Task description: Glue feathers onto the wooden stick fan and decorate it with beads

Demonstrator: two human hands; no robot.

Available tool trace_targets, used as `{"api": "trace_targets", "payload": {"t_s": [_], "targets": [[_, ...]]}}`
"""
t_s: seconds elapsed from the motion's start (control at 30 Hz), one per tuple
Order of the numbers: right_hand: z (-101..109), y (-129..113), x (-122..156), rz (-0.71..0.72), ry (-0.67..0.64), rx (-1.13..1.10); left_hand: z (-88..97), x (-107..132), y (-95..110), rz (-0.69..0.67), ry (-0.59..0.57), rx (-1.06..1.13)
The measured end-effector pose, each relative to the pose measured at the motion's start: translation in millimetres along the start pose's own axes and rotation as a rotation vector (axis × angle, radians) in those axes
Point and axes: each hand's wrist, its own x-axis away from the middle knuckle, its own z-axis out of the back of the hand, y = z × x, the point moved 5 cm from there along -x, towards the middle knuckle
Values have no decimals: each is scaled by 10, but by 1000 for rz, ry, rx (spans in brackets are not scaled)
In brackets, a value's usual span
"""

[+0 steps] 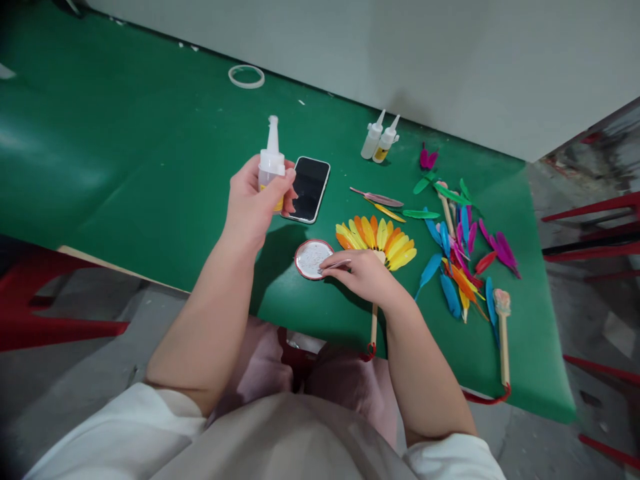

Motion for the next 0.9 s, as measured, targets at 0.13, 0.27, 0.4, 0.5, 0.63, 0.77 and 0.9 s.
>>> {"api": "trace_targets", "payload": {"t_s": [0.13,0.27,0.4,0.5,0.63,0.77,0.9], "targets": [[-9,9,-1,-9,-9,-8,-2,4,6,1,1,0],[-9,15,-3,-9,-9,-8,-2,5,3,-6,-3,9],[7,-9,1,-10,4,-45,2,2,-3,-7,-4,0],[41,-26,7,-45,43,-118,-4,-2,-9,-10,-8,14],[146,22,21,-129,224,-355,-32,-1,-24,-9,-26,48],[293,145,46,-161,516,-675,-106,33,-28,22,-113,12],[369,271,56,-183,671,-864,-187,93,5,-8,-219,-159]]}}
